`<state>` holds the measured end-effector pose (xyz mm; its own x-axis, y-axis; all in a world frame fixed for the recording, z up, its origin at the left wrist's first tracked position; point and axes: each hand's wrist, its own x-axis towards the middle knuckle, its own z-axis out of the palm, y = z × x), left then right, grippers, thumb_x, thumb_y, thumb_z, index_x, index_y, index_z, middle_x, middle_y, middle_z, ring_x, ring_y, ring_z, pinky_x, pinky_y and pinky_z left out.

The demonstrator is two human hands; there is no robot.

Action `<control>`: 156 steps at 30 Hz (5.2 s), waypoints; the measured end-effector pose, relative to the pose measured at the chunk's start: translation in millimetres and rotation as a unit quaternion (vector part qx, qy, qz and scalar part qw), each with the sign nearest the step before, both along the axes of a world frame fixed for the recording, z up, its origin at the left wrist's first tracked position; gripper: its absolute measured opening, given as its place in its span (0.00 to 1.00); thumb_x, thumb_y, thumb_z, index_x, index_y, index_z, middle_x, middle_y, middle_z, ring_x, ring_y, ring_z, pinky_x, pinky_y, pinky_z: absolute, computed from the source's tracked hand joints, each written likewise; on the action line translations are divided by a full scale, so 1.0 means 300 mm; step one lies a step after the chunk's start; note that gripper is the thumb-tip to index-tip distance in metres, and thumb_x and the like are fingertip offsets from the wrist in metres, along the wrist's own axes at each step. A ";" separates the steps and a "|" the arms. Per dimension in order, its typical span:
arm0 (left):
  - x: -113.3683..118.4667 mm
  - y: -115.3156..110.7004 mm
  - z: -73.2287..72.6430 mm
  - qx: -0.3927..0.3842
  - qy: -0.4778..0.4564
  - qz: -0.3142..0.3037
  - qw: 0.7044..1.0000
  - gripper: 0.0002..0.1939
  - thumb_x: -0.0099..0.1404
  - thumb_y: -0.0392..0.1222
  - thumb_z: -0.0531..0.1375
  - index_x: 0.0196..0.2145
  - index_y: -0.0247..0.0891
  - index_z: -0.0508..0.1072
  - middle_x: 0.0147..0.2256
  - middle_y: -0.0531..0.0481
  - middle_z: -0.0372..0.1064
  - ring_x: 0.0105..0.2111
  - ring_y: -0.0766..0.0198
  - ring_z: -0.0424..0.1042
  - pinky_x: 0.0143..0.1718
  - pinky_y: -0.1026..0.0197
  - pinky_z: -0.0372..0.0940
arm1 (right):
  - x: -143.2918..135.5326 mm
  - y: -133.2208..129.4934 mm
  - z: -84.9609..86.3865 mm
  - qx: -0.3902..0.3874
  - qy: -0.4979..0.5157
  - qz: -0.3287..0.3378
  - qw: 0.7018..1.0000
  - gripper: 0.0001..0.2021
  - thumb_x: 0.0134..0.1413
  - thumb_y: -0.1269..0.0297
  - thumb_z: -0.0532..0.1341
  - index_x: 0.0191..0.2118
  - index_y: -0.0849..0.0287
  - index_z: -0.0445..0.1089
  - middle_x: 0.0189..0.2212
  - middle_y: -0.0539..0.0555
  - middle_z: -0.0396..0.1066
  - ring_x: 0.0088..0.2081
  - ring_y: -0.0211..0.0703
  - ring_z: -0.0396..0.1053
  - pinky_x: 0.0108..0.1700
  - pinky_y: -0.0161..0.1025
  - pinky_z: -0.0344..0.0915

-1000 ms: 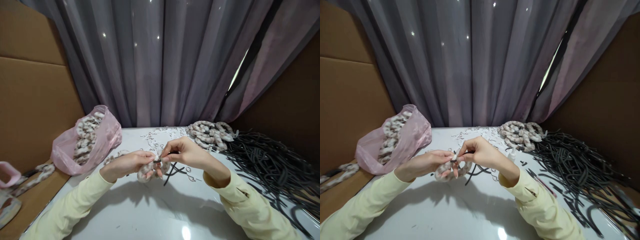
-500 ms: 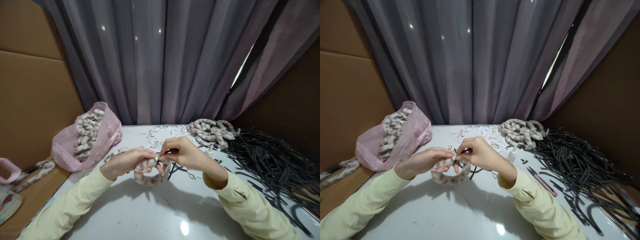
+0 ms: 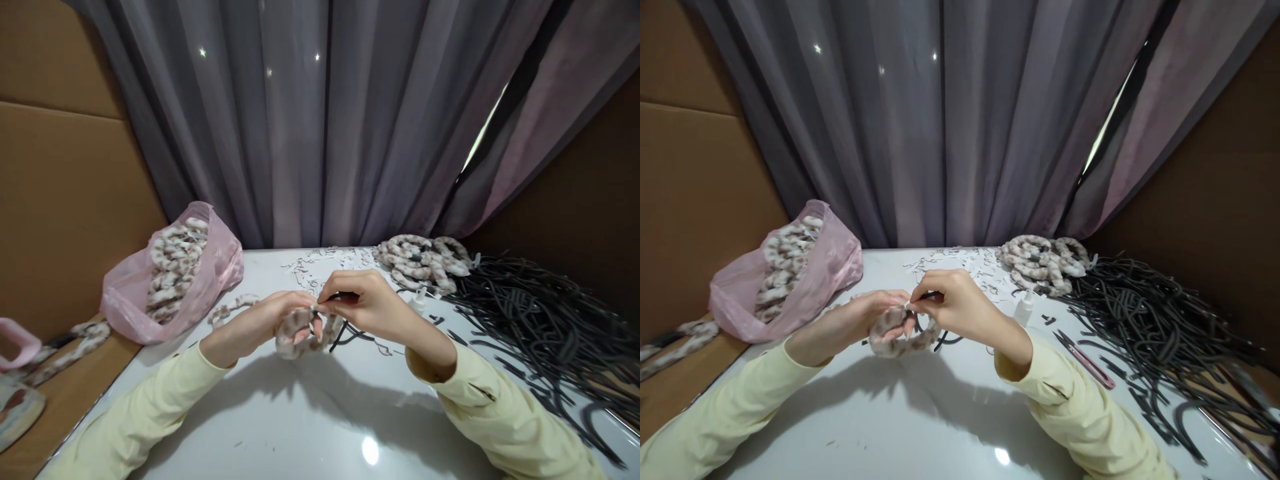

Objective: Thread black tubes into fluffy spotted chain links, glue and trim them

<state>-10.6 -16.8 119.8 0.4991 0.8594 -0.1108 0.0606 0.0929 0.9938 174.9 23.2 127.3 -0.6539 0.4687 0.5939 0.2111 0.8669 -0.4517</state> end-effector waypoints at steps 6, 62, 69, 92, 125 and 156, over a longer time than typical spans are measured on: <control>0.021 -0.001 -0.007 0.039 0.075 0.014 0.996 0.13 0.59 0.50 0.58 0.32 0.36 0.67 0.26 0.52 0.68 0.19 0.72 0.58 0.19 0.69 0.51 | 0.001 0.005 -0.003 -0.007 0.002 -0.014 1.000 0.05 0.52 0.71 0.60 0.27 0.60 0.71 0.24 0.50 0.70 0.25 0.35 0.66 0.28 0.31 0.60; 0.003 0.004 -0.096 0.691 0.302 0.033 0.656 0.13 0.61 0.24 0.45 0.38 0.34 0.63 0.24 0.51 0.59 0.24 0.66 0.59 0.23 0.66 0.58 | 0.008 0.065 -0.061 0.173 -0.035 -0.017 0.984 0.12 0.49 0.81 0.58 0.31 0.59 0.77 0.30 0.54 0.72 0.32 0.41 0.61 0.35 0.39 0.59; 0.012 -0.001 -0.101 0.662 0.299 0.060 0.685 0.22 0.55 0.23 0.45 0.46 0.37 0.58 0.29 0.50 0.65 0.26 0.65 0.66 0.27 0.64 0.63 | -0.008 0.054 -0.068 0.147 -0.081 -0.030 0.985 0.14 0.45 0.84 0.57 0.26 0.59 0.75 0.32 0.54 0.74 0.33 0.42 0.62 0.37 0.39 0.58; 0.027 0.043 -0.104 0.149 -0.021 0.240 0.959 0.10 0.61 0.45 0.57 0.32 0.36 0.62 0.24 0.57 0.62 0.18 0.74 0.53 0.20 0.70 0.50 | -0.043 -0.073 -0.032 -0.079 0.026 -0.177 0.981 0.15 0.44 0.79 0.53 0.29 0.59 0.75 0.22 0.50 0.73 0.23 0.36 0.65 0.29 0.33 0.59; -0.006 0.049 -0.136 0.415 0.400 0.102 0.811 0.12 0.58 0.28 0.46 0.37 0.39 0.58 0.25 0.53 0.62 0.23 0.63 0.65 0.25 0.64 0.55 | -0.033 0.021 -0.064 -0.079 -0.160 -0.067 0.982 0.11 0.47 0.81 0.52 0.21 0.64 0.66 0.20 0.50 0.65 0.24 0.33 0.57 0.28 0.31 0.53; -0.012 0.033 -0.150 0.504 0.230 0.112 0.825 0.22 0.48 0.22 0.46 0.40 0.39 0.60 0.29 0.54 0.69 0.27 0.68 0.70 0.29 0.68 0.62 | 0.049 0.032 0.034 -0.231 -0.169 0.005 0.958 0.13 0.52 0.61 0.60 0.41 0.62 0.73 0.36 0.55 0.74 0.34 0.39 0.69 0.33 0.32 0.62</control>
<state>-14.1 -6.9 74.7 0.4200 0.6952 0.5833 0.5455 -0.7071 0.4500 189.7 32.9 137.4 -0.7788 0.6224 0.0780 0.4052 0.5942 -0.6947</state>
